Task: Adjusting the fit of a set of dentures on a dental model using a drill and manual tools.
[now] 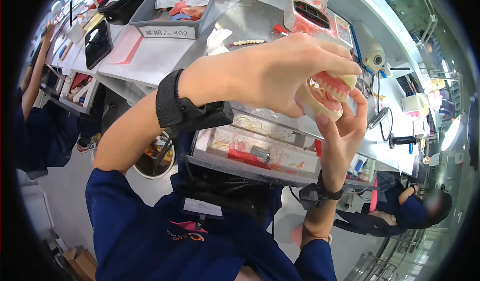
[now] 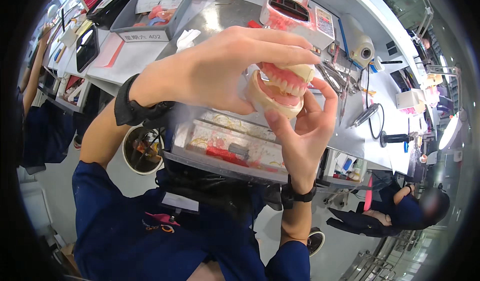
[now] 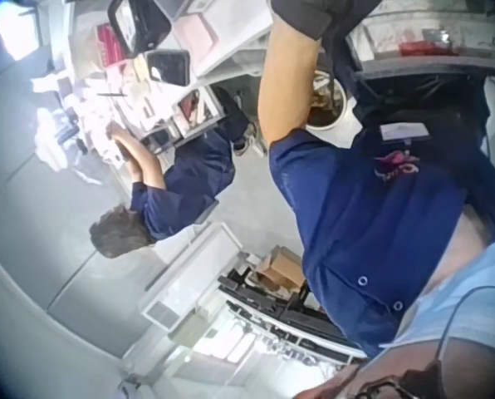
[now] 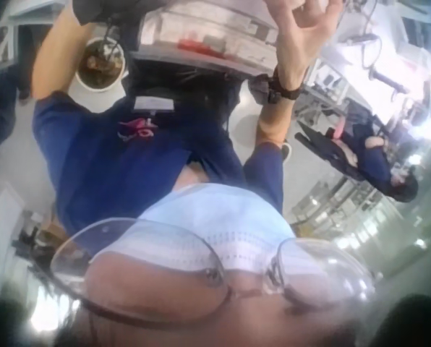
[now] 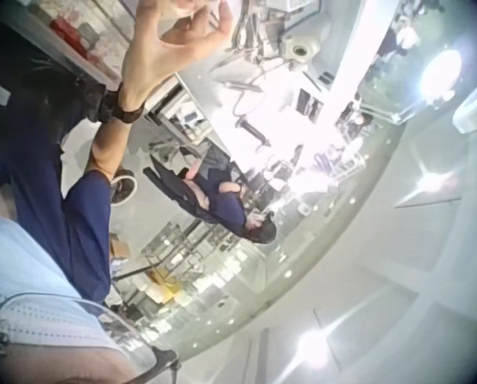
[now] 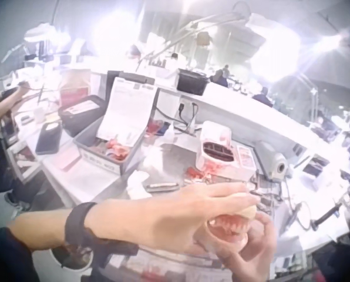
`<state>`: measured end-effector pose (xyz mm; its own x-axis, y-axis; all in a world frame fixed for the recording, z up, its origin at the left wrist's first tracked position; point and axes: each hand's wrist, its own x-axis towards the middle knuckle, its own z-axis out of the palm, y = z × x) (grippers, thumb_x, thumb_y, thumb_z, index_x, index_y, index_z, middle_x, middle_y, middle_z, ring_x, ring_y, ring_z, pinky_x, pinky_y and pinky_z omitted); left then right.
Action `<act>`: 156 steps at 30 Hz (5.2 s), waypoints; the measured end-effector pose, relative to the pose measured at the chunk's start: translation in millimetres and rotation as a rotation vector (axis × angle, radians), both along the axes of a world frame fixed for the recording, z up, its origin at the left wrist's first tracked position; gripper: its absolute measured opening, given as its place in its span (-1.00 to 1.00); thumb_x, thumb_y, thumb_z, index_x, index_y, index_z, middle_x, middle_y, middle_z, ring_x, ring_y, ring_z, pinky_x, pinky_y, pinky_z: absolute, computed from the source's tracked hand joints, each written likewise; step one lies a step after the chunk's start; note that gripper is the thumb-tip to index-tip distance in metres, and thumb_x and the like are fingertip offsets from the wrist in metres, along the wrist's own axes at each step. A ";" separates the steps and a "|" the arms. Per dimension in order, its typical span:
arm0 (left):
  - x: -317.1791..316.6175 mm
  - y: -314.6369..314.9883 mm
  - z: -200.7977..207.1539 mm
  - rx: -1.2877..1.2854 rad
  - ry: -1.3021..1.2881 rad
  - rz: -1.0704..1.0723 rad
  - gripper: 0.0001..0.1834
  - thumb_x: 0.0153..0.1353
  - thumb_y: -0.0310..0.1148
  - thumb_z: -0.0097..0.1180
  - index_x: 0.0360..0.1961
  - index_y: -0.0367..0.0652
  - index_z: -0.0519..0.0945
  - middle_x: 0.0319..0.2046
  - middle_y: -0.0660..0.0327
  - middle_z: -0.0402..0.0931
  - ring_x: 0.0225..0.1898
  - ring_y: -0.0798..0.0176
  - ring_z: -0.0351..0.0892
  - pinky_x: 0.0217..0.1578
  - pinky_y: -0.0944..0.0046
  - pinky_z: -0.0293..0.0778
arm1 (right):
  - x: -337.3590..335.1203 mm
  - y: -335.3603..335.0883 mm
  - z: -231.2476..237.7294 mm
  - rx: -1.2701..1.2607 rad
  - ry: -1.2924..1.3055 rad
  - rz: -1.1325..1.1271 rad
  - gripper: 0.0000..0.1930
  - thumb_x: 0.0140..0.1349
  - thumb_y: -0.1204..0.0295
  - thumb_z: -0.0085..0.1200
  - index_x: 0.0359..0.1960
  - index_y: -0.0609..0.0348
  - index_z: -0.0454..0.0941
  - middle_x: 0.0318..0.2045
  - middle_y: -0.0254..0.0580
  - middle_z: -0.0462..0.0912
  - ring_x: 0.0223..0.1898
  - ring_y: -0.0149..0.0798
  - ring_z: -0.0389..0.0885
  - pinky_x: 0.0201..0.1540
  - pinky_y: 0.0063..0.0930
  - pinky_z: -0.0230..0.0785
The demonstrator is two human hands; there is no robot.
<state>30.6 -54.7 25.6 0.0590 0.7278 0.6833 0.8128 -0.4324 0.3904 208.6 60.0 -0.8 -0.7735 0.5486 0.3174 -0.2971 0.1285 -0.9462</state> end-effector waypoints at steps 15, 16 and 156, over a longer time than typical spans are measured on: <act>-6.7 -9.3 -14.4 -0.019 -0.104 -0.105 -0.04 -0.27 -0.59 0.50 0.29 -0.13 0.41 0.28 0.14 0.42 0.36 -0.01 0.37 0.34 0.05 0.36 | -3.1 -24.1 -16.5 0.479 -0.096 -0.295 -0.12 -0.07 0.47 0.59 0.24 0.24 0.22 0.03 0.10 0.65 0.01 -0.23 0.62 0.16 -0.36 0.39; -7.0 -9.0 -16.7 -0.035 -0.113 -0.094 -0.04 -0.28 -0.58 0.50 0.29 -0.12 0.41 0.29 0.15 0.41 0.36 -0.01 0.36 0.34 0.05 0.36 | -4.0 -24.4 -17.6 0.531 -0.119 -0.326 -0.12 -0.09 0.46 0.60 0.23 0.24 0.23 0.02 0.09 0.66 -0.01 -0.25 0.62 0.13 -0.38 0.40; 34.9 13.5 -17.4 0.036 -0.217 0.245 -0.40 -0.06 -0.49 0.51 0.07 -0.36 0.64 -0.07 -0.05 0.67 -0.09 0.05 0.67 -0.11 0.19 0.61 | -4.9 23.7 -12.8 -0.042 0.473 -0.183 -0.87 0.37 0.66 0.04 -0.13 0.30 0.37 -0.17 0.19 0.65 -0.06 0.05 0.72 0.13 -0.10 0.58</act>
<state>65.5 -41.2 8.3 -0.2647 0.6776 0.6861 0.7937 -0.2510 0.5541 203.8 83.7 -13.6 -0.4402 0.6818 0.5843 -0.6707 0.1830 -0.7188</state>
